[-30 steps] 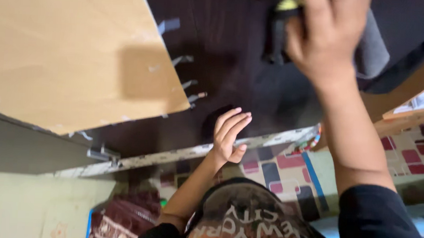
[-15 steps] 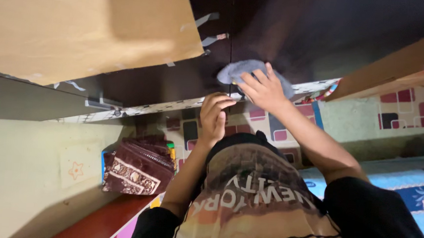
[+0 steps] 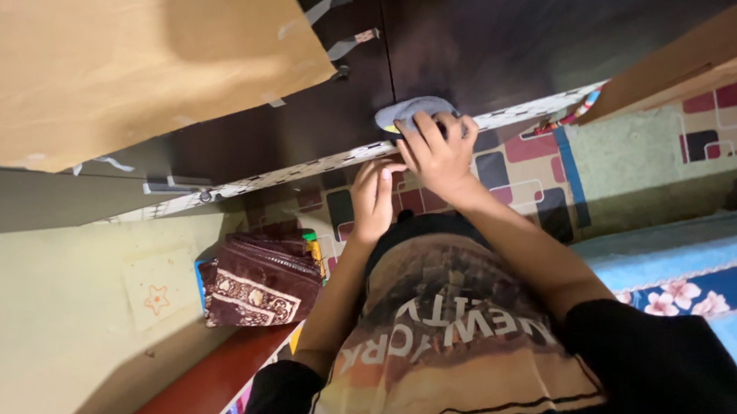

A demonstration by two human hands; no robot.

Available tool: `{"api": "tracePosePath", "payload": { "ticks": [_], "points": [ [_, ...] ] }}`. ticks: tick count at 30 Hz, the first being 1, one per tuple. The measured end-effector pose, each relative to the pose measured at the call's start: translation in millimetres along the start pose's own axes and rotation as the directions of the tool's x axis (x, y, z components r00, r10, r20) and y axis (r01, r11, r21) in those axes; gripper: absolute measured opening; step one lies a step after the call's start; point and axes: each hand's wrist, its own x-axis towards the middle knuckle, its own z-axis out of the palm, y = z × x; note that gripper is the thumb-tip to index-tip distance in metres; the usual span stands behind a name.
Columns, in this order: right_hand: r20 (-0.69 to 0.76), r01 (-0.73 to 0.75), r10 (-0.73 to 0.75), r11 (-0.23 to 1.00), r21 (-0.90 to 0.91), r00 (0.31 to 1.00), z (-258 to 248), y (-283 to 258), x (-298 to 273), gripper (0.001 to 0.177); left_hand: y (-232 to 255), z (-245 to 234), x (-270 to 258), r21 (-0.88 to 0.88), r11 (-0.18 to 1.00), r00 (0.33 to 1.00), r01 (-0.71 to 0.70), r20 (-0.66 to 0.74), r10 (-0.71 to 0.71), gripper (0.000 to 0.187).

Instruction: The person wipes the surface and edges of a dark wooden cabinet using a grey cloth, moving their hands across different sections and reaching the side panels.

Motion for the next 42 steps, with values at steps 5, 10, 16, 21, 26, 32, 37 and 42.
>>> {"api": "tracePosePath", "payload": {
  "ticks": [5,10,16,21,26,32,37,42],
  "points": [
    [0.110,0.052,-0.050,0.998,-0.018,0.993,33.9,8.5,-58.7,0.027,-11.6,-6.8,-3.5,-0.020,0.999,0.999,0.042,0.032,-0.042,0.029],
    [0.328,-0.390,0.341,0.916,0.096,0.881,81.3,29.0,-139.8,0.018,-29.0,-1.4,-2.3,-0.011,0.983,0.967,0.185,0.181,-0.180,0.030],
    [0.264,-0.823,0.780,0.551,0.138,0.567,77.1,68.3,-213.2,0.018,-50.2,2.2,-8.1,0.119,0.958,0.882,0.261,0.375,-0.286,0.041],
    [0.339,-0.868,0.821,0.336,0.365,0.460,37.3,74.2,-237.2,0.018,-70.2,8.6,-12.6,0.220,0.954,0.798,0.201,0.529,-0.290,0.048],
    [0.660,-0.697,0.525,-0.163,0.698,0.538,-2.0,57.8,-212.0,0.005,-81.6,31.6,-15.3,0.053,0.998,0.773,0.040,0.631,-0.065,0.081],
    [0.726,-0.744,0.305,-0.076,0.664,0.617,-43.9,46.2,-142.9,0.036,-90.5,47.8,-12.8,0.025,0.990,0.620,0.139,0.777,-0.107,0.052],
    [0.613,-0.727,0.446,0.138,0.673,0.652,-79.4,57.5,-100.2,0.038,-76.5,47.7,-2.6,0.169,0.986,0.757,-0.015,0.645,-0.099,0.049],
    [0.841,-0.879,0.298,-0.016,0.477,0.451,-85.8,82.6,-101.6,0.071,-64.7,56.5,-2.2,0.081,0.995,0.824,-0.063,0.566,0.006,0.044]
  ]
}}
